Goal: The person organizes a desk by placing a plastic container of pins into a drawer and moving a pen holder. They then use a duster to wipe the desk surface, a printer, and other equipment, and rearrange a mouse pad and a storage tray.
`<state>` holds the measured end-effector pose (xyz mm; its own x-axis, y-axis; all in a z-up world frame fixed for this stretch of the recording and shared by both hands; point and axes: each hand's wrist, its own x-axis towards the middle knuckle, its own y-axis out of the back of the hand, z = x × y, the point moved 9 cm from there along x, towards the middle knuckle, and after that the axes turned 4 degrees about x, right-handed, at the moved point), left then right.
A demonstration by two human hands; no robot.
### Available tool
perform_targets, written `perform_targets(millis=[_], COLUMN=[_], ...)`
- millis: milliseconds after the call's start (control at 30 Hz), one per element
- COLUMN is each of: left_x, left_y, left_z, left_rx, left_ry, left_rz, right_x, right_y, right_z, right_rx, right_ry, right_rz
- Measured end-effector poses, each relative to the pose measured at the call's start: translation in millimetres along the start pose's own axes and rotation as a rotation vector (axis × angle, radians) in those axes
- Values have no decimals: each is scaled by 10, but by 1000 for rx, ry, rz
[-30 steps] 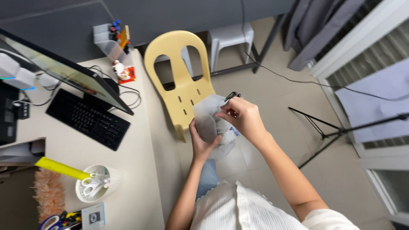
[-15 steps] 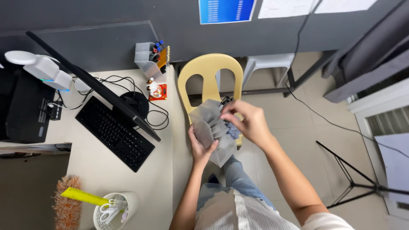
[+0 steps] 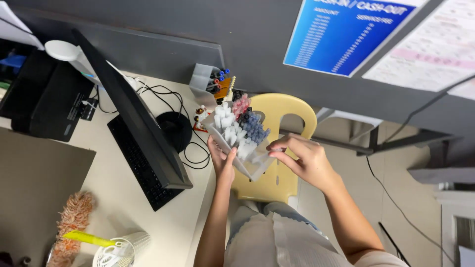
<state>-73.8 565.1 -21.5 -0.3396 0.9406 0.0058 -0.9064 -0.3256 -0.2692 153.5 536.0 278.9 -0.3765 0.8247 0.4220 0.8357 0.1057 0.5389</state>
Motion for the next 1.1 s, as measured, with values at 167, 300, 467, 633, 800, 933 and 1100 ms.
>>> perform_targets(millis=[167,300,467,633,800,933,1100], left_x=[224,284,273,385,477,486,521], left_y=[-155,-126,106,126,121,76,4], left_z=[527,748,600,718,749,939,965], left_rx=[-195,-224,-129,-141,-185,-244,-221], left_ry=[-101,-141,-241,-238,-110,-221,-231], left_rz=[-51,-94,-81,-91,-78,-141,-187], right_x=[336,658,1117,1299,1331,1380,1431], right_y=[223,305,71,-400,-299,-323,-702], right_z=[151,218,-193,-587,-518,-589,-669], right_rx=[204,412,352,257,222,212,26], right_ry=[134,207,382,583,510,523,562], right_rz=[187,311,237,-60,60,51,-189])
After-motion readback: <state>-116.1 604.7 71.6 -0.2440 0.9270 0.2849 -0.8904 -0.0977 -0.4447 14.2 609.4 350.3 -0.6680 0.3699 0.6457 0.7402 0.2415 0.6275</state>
